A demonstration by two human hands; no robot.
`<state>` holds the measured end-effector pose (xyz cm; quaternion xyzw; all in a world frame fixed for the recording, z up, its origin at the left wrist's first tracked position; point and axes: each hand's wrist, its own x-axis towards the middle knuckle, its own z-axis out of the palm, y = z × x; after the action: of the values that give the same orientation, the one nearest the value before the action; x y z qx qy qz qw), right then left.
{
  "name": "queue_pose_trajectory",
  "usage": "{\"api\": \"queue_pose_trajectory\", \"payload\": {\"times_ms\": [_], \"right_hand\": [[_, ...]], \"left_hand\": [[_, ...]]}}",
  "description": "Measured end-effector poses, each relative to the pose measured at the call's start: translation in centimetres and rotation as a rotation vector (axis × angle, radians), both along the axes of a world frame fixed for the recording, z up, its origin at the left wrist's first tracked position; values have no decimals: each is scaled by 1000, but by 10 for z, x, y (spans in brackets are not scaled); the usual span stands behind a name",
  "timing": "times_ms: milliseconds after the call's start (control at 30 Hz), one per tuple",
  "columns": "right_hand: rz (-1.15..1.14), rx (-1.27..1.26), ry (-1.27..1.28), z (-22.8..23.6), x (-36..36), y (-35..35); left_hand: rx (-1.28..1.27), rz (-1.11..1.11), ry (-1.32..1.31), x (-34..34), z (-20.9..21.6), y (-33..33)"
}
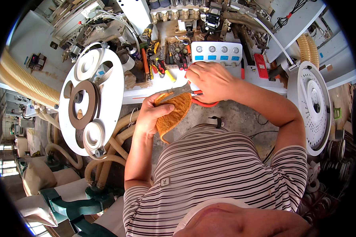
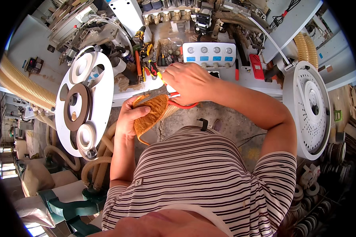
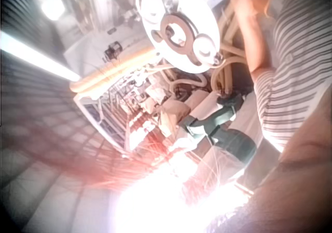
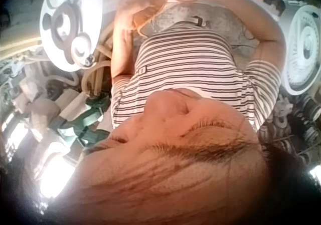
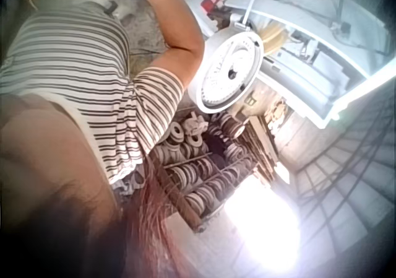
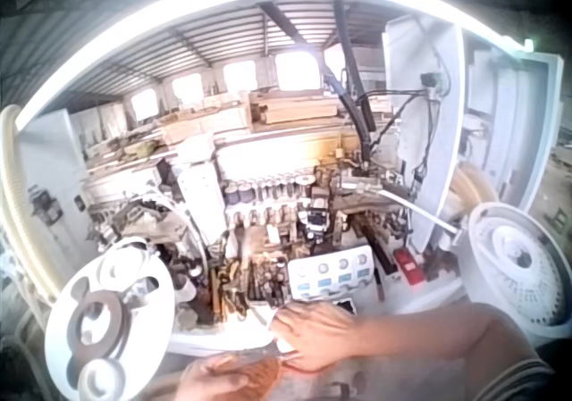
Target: The person trims the edges of a brown shoe insole using red-handled scissors. They hold the insole in one hand and carefully cut along the perimeter while standing in a workshop. The person then walks away with the trimmed insole.
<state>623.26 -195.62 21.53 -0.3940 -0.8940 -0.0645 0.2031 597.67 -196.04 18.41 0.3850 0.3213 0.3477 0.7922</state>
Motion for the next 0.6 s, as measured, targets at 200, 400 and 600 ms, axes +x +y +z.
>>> {"api": "queue_pose_trajectory", "payload": {"times_ms": [200, 400, 600], "right_hand": [[-21, -60, -116, -8, 10, 5], [-10, 29, -77, 0, 7, 4], [-46, -4, -180, -2, 6, 6]], "left_hand": [[-6, -18, -34, 3, 0, 0], [2, -2, -27, 4, 1, 2], [6, -10, -9, 1, -2, 4]]}}
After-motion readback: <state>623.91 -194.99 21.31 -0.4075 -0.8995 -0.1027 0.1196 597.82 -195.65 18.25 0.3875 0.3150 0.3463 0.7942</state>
